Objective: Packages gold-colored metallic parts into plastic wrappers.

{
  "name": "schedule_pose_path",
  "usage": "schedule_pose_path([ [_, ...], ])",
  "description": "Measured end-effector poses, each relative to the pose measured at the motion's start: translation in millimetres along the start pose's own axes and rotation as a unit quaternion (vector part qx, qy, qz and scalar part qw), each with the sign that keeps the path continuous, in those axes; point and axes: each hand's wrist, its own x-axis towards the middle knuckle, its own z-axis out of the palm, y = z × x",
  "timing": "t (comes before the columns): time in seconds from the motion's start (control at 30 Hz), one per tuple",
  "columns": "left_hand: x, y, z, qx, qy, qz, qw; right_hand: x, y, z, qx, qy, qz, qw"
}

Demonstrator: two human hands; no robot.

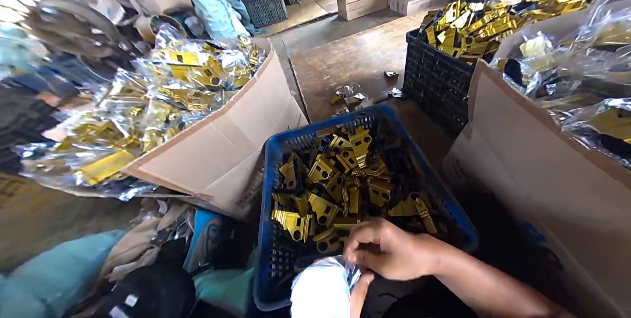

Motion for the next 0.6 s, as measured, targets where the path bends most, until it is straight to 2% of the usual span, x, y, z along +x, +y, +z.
schedule_pose_path([
  [0.07,-4,-1,-3,-0.113,0.001,-0.012,0.993,-4,-3,-1,0.004,-0.024,0.009,1.000],
  [0.13,-11,7,-8,-0.278,-0.026,-0.082,0.957,-6,0,-2,-0.011,-0.026,0.022,0.999],
  [0.2,-13,13,-6,-0.366,-0.038,-0.148,0.918,-7,0,1,-0.039,-0.014,0.039,0.998],
  [0.27,-13,12,-5,-0.378,-0.054,-0.135,0.914,-9,0,1,-0.023,-0.021,0.062,0.998],
  [0.37,-13,6,-7,-0.337,-0.079,-0.088,0.934,-11,-3,-8,0.083,-0.088,0.133,0.984],
  [0.5,-19,10,-6,-0.318,-0.089,-0.115,0.937,-19,-1,8,0.045,-0.051,0.175,0.982],
  [0.6,-19,-3,-6,-0.309,-0.064,-0.115,0.942,-29,-3,11,0.129,-0.091,0.207,0.966],
])
